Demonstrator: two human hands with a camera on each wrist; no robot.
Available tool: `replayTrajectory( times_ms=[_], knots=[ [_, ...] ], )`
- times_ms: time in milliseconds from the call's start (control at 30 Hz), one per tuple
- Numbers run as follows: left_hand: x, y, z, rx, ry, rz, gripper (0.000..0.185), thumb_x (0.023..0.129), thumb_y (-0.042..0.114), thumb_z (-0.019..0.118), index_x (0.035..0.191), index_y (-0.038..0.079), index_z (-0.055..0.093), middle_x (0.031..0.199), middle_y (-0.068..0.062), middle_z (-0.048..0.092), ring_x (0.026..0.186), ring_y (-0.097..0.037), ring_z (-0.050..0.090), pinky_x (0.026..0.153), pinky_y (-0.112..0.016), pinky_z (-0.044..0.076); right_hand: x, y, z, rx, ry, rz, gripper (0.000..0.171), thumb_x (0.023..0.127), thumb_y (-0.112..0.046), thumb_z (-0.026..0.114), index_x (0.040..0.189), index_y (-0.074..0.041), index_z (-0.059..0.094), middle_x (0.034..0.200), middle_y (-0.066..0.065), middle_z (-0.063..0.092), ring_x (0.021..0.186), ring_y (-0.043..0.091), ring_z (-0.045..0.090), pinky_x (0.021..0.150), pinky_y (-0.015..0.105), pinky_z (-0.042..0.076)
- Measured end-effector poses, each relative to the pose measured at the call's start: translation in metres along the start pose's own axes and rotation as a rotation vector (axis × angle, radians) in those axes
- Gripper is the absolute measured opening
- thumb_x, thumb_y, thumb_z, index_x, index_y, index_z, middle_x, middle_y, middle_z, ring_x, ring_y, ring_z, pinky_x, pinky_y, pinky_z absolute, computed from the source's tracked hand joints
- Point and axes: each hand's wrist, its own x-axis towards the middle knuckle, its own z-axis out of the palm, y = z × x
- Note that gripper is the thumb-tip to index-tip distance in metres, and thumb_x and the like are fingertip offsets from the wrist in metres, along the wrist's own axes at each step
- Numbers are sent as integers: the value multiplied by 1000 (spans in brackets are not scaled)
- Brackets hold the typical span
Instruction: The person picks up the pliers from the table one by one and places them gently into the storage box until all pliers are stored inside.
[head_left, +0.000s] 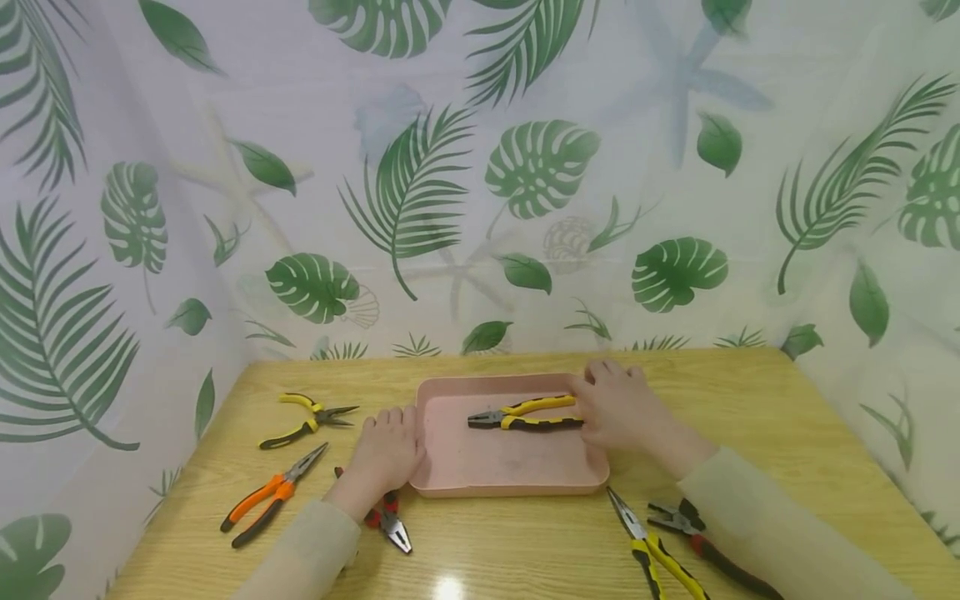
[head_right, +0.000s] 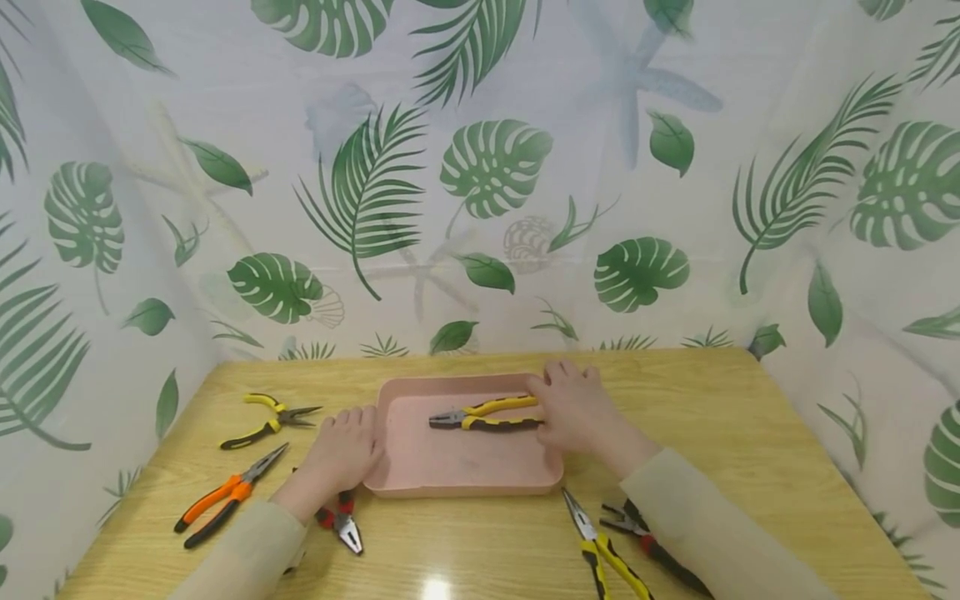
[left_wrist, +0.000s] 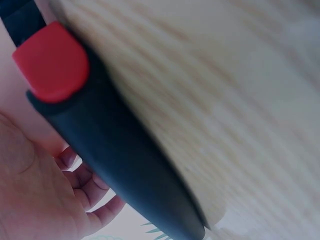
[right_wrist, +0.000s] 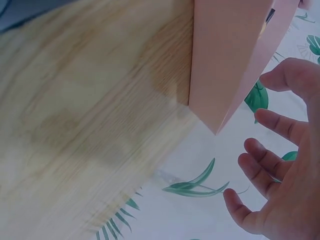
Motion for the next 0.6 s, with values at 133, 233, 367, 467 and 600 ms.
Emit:
replayTrajectory(
  times_ms=[133, 233, 367, 467, 600],
  knots=[
    [-1, 0, 0, 3, -2, 0, 37, 108, 29, 49, 132, 1, 51, 111, -17, 60, 104, -33, 58, 93, -50, 46, -5, 4, 3, 2, 47, -14, 51, 83, -29, 79, 131, -19, 64, 107, 8, 57, 97, 27, 50, 78, 48, 39],
    [0, 1, 1, -3, -6, -4, 37, 108, 29, 49, 132, 1, 50, 111, -17, 60, 104, -33, 57, 93, -51, 46, -8, 6, 3, -1, 85, -27, 37, 90, -30, 72, 124, -18, 67, 103, 7, 55, 93, 26, 48, 76, 46, 36],
    [1, 0, 3, -8, -8, -6, 38, 108, 28, 49, 134, 0, 50, 112, -17, 60, 105, -33, 57, 93, -51, 45, -14, 8, 2, -15, 109, -30, 33, 93, -32, 70, 123, -16, 69, 102, 7, 55, 92, 26, 48, 74, 45, 37],
    [1, -1, 3, -9, -11, -4, 40, 108, 29, 49, 136, 0, 49, 112, -17, 60, 105, -33, 57, 94, -51, 45, -18, 10, 0, -17, 100, -25, 39, 91, -35, 75, 123, -15, 69, 103, 8, 56, 95, 28, 49, 74, 47, 38],
    [1, -1, 3, -6, -19, -2, 42, 108, 30, 50, 138, 0, 49, 114, -17, 60, 106, -33, 57, 94, -51, 45, -24, 13, -4, -16, 89, -29, 43, 88, -39, 80, 121, -15, 69, 105, 8, 56, 97, 29, 49, 76, 48, 39]
  ],
)
